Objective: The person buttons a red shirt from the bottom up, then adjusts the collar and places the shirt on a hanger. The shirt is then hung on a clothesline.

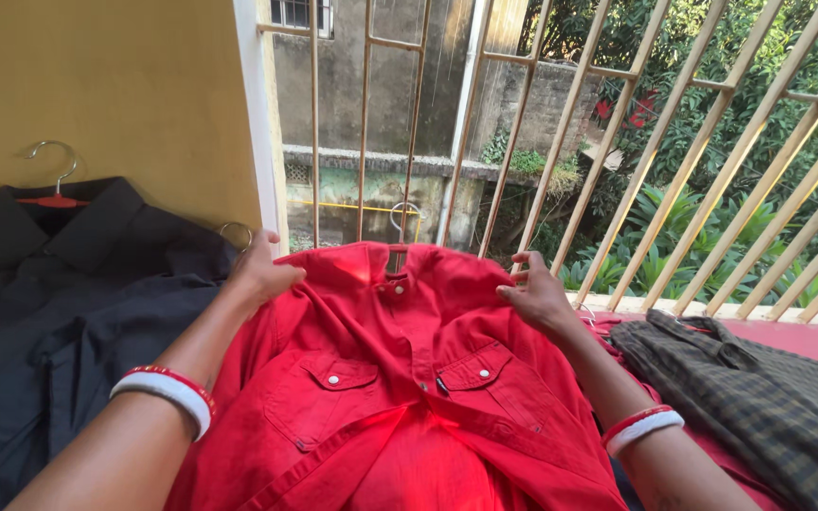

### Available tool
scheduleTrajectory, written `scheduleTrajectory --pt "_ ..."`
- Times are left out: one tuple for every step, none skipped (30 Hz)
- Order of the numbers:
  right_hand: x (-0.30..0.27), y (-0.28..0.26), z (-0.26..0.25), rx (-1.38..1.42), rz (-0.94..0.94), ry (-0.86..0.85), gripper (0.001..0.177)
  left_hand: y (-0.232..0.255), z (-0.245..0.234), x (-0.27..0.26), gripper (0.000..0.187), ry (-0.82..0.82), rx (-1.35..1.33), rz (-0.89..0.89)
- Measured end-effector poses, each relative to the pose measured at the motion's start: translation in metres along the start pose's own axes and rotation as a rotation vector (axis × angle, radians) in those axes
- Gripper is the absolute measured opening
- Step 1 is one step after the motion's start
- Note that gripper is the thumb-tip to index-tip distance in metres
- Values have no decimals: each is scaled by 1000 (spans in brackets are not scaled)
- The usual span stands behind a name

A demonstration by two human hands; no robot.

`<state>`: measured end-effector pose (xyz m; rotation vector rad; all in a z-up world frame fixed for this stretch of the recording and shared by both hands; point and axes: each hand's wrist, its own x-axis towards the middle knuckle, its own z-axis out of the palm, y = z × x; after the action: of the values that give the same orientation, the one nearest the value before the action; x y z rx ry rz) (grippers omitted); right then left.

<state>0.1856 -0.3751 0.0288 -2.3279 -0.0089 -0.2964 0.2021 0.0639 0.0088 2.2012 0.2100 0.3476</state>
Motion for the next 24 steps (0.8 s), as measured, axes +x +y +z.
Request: scheduleTrajectory --pt "-4 3 2 -2 -41 -21 65 -8 6 -2 91 -58 -48 21" --pt "-9 6 4 -3 -83 -42 68 -15 11 -4 101 -116 -97 42" --pt "-13 6 5 -5 -125 -61 71 -20 15 -3 110 -173 -146 64" --pt "-16 4 5 -1 -138 -69 71 -22 18 0 110 -153 -138 175" --pt "-22 3 6 4 -148 -80 71 -25 21 0 109 -135 -128 280" --pt "-29 1 6 10 -158 -92 71 -28 23 -3 109 -118 -118 386" --pt "-34 -2 7 17 -164 -99 72 -29 22 -6 108 -99 -56 372" --pt "-40 -6 7 23 -170 -106 73 -28 19 -10 107 -79 5 358" --pt "-46 -10 7 30 -177 -112 74 -24 15 -15 106 -59 66 345" --pt "-53 -15 7 25 -166 -145 74 -19 12 -24 106 -81 78 309" --pt "-59 -21 7 20 -158 -175 74 -10 10 -32 107 -100 90 276" --pt "-65 -26 6 15 -150 -204 75 0 8 -42 107 -119 102 243" --pt "-73 -33 7 26 -147 -244 73 9 6 -55 106 -156 99 182" --pt "-82 -38 9 37 -143 -284 72 17 5 -68 106 -193 96 122" --pt "-91 -44 10 48 -142 -324 71 26 4 -79 105 -228 93 62" --pt "-101 -49 11 27 -167 -338 69 33 3 -91 104 -239 85 99" --pt "-111 -54 12 7 -195 -351 68 37 2 -103 102 -248 77 137" --pt "-119 -59 12 -14 -222 -363 66 41 1 -113 100 -256 70 176" --pt "-126 -62 12 -31 -211 -378 68 43 2 -122 100 -263 46 204" --pt "-134 -65 11 -48 -200 -393 69 46 4 -130 100 -270 21 233" --pt "-142 -66 11 -65 -185 -409 71 47 6 -137 100 -280 -3 260" --pt "-148 -67 11 -64 -183 -431 71 48 7 -144 99 -322 -28 219" --pt "-153 -67 11 -64 -180 -454 71 48 8 -149 98 -365 -53 176" --pt "-158 -66 11 -63 -177 -476 71 48 8 -156 97 -407 -79 133"
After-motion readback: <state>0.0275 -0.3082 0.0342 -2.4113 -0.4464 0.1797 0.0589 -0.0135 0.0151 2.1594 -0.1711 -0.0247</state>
